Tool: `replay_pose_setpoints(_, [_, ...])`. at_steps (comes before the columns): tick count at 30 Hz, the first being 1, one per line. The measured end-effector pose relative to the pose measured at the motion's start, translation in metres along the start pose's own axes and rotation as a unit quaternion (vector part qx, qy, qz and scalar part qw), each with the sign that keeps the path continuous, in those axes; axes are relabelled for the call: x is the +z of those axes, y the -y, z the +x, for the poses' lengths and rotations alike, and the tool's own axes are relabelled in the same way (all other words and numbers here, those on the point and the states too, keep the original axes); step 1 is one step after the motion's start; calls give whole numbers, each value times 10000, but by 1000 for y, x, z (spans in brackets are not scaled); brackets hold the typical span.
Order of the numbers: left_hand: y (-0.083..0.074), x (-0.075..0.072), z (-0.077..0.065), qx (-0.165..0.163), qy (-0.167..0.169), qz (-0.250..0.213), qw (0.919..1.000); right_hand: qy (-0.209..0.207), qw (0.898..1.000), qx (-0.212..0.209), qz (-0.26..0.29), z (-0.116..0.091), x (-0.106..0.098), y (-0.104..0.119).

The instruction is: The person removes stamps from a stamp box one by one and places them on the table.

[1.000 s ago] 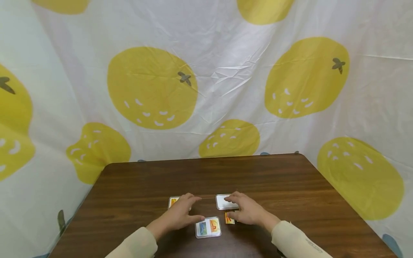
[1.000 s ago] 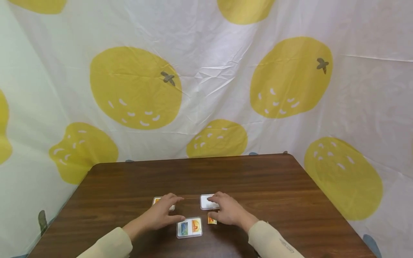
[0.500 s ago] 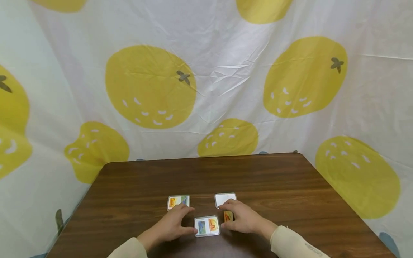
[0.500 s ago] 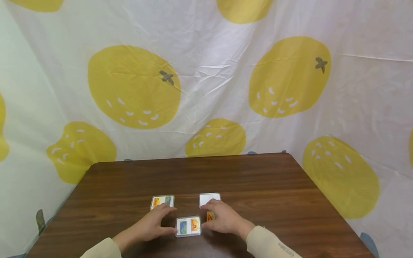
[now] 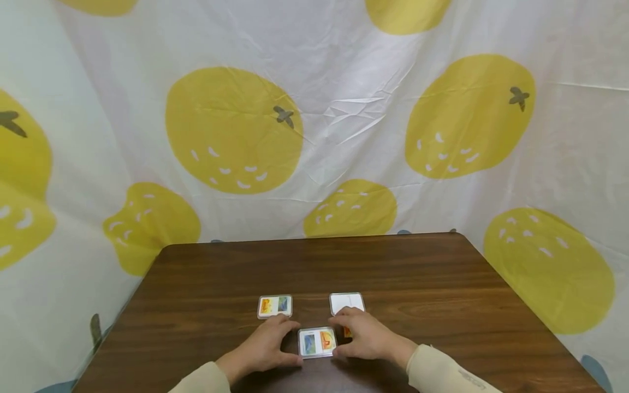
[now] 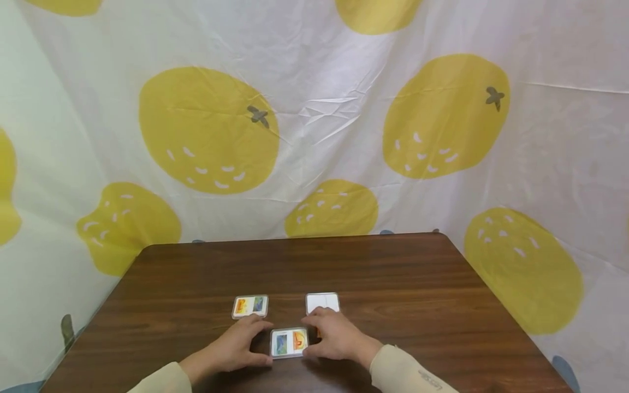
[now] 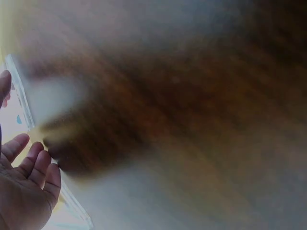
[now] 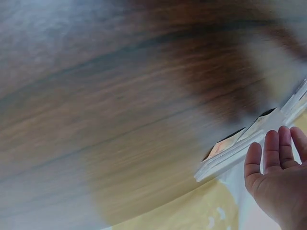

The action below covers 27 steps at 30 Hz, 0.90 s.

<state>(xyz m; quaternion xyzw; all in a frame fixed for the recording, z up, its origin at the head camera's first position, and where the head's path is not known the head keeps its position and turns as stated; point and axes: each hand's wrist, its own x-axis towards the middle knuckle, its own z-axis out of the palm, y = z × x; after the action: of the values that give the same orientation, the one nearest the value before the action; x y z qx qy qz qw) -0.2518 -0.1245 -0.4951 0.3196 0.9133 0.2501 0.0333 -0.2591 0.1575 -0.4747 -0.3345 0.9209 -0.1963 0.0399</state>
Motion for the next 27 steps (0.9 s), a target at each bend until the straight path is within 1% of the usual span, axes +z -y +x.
replay_pose_setpoints(6, [1, 4, 4, -81, 50, 249, 9996, 72, 9998, 24, -205, 3, 2, 4])
replay_pose_setpoints(11, [-1, 4, 5, -123, 86, 369, 9992, 160, 9992, 147, -328, 5, 5, 8])
replay_pose_setpoints(17, [-2, 4, 5, -92, 80, 415, 9991, 188, 9987, 286, -387, 6, 7, 11])
replay_pose_setpoints(27, [-3, 5, 6, -142, 51, 384, 9991, 219, 9978, 315, -545, 8, 10, 12])
